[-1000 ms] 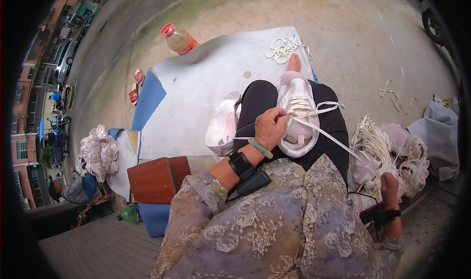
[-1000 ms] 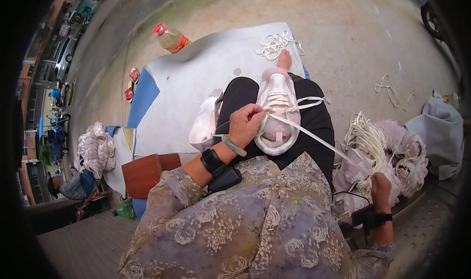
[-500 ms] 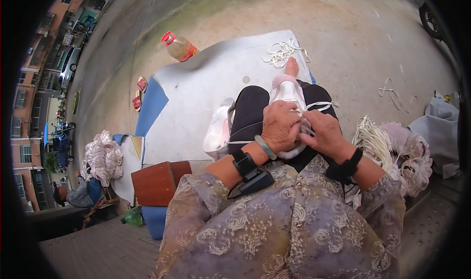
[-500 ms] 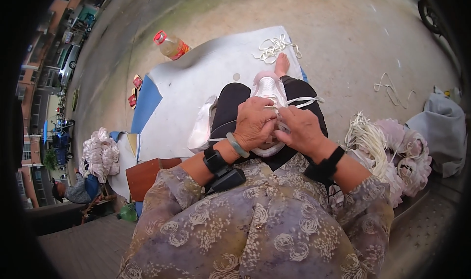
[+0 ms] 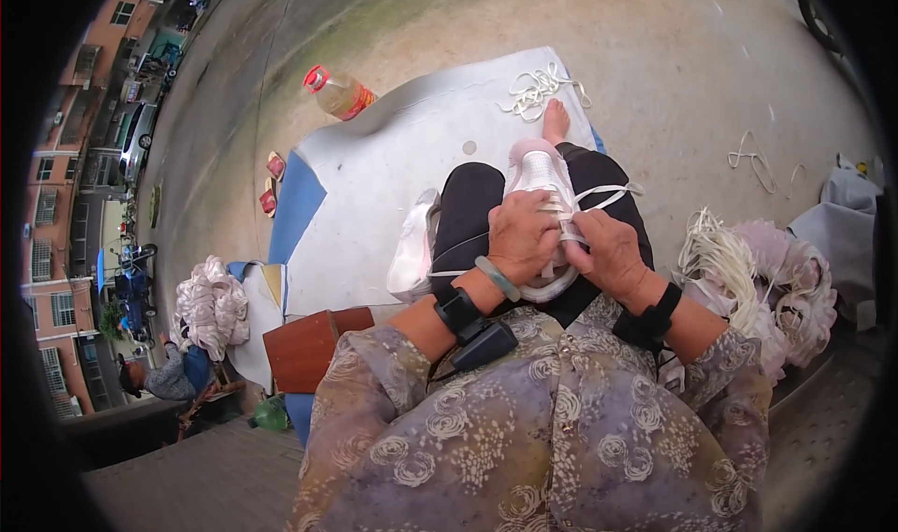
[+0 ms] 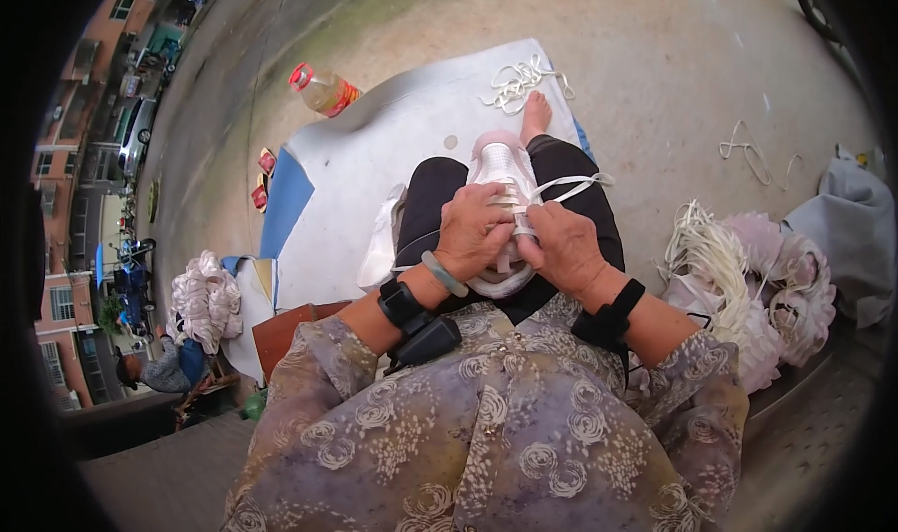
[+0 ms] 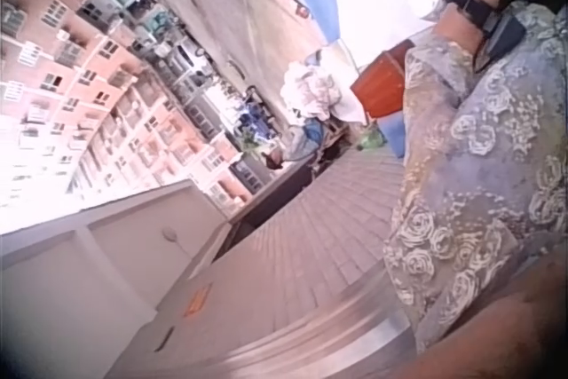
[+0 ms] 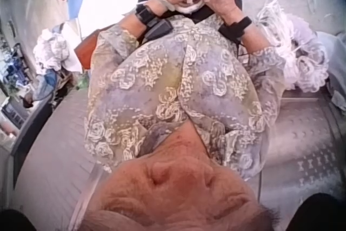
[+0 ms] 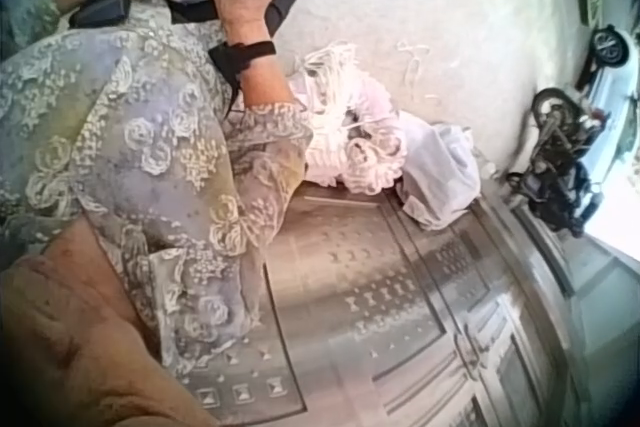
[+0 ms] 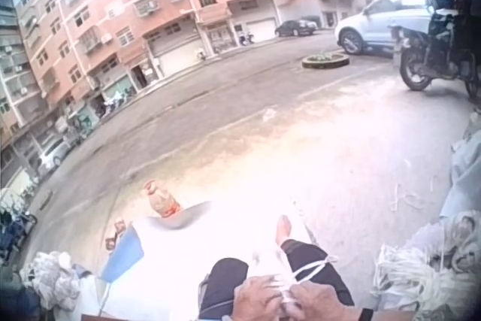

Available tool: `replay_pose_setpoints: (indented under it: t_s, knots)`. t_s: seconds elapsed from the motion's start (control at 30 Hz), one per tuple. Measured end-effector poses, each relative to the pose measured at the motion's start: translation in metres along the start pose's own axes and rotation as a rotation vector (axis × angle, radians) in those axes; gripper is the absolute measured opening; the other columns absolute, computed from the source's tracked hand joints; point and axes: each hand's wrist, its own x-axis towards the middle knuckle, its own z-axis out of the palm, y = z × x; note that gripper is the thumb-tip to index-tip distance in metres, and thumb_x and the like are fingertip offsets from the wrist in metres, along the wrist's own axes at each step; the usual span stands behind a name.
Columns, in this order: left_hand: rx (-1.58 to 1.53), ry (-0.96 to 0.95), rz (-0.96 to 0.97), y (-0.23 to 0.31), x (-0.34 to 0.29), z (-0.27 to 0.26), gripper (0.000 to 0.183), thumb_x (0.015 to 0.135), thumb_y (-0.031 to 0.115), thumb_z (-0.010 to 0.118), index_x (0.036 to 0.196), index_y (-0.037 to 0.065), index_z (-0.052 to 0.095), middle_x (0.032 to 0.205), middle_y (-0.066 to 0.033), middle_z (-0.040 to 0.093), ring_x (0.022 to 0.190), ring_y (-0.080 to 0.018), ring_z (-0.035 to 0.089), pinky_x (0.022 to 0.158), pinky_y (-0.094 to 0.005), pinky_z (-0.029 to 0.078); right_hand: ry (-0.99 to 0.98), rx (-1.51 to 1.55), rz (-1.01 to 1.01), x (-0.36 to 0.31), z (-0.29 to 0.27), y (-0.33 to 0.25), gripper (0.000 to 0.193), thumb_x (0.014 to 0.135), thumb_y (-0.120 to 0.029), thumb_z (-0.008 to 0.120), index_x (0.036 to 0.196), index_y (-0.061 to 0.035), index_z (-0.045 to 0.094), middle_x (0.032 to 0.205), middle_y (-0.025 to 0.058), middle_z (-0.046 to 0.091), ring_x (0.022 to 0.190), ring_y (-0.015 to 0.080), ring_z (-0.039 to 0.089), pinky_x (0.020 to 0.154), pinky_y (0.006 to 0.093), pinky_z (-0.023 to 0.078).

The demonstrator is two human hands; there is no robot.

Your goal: Lacing strings into a pink and white sneaker.

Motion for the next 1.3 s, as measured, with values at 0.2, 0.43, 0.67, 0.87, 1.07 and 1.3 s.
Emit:
replay_pose_setpoints:
  t_s: [0.2,0.43,0.67,0.87,1.07,1.3]
  knots:
    - [-0.033,0.034,-0.03,0.004,0.0,0.008,0.014,0.068,0.019,0.061,0.076,0.013,0.069,0.112,-0.0076,0.057,0.106,-0.0272,0.047,0.085,-0.0431,0.032,-0.025,0.014,0.027,-0.002,0.001,0.004,0.019,0.07,-0.015,0.061,0.082,-0.0047,0.052,0.072,0.013,0.051,0.067,0.0308,0.056,0.057,0.0397,0.046]
    - [-0.075,0.045,-0.093,0.006,0.0,0.019,0.014,0.068,0.019,0.06,0.077,0.012,0.069,0.115,-0.0071,0.055,0.11,-0.0273,0.044,0.087,-0.0453,0.03,0.015,0.006,0.022,-0.003,0.003,0.004,0.016,0.069,-0.015,0.06,0.08,-0.006,0.053,0.07,0.0124,0.051,0.066,0.0311,0.056,0.057,0.0404,0.045]
    - [0.068,0.027,-0.098,0.015,0.005,0.028,0.008,0.067,0.015,0.061,0.071,0.01,0.064,0.117,-0.0083,0.054,0.11,-0.0304,0.044,0.087,-0.0453,0.033,0.022,0.093,0.106,-0.007,0.001,0.012,0.018,0.071,-0.017,0.058,0.083,-0.0048,0.055,0.074,0.0141,0.054,0.069,0.0335,0.056,0.06,0.0418,0.045]
    - [0.062,0.018,-0.137,0.018,0.009,0.026,0.008,0.065,0.015,0.061,0.07,0.01,0.065,0.113,-0.008,0.054,0.107,-0.0304,0.045,0.085,-0.0459,0.034,0.014,0.104,0.114,-0.007,0.003,0.012,0.019,0.071,-0.017,0.058,0.086,-0.0044,0.057,0.076,0.0147,0.056,0.071,0.0338,0.057,0.062,0.0413,0.046]
    - [0.002,0.119,-0.06,0.007,0.004,0.031,0.006,0.066,0.015,0.061,0.069,0.01,0.064,0.112,-0.0088,0.054,0.103,-0.0307,0.047,0.084,-0.0467,0.034,-0.028,0.181,0.231,-0.004,-0.002,0.004,0.018,0.071,-0.016,0.059,0.084,-0.0037,0.055,0.079,0.0163,0.059,0.072,0.0337,0.059,0.063,0.0388,0.048]
    - [-0.008,0.097,0.052,0.005,-0.007,-0.002,0.006,0.067,0.013,0.06,0.069,0.008,0.063,0.115,-0.015,0.052,0.106,-0.0338,0.047,0.089,-0.0444,0.033,-0.062,0.21,0.264,-0.007,-0.004,0.0,0.023,0.069,-0.016,0.061,0.085,-0.0035,0.049,0.074,0.0175,0.056,0.068,0.0346,0.058,0.061,0.0386,0.047]
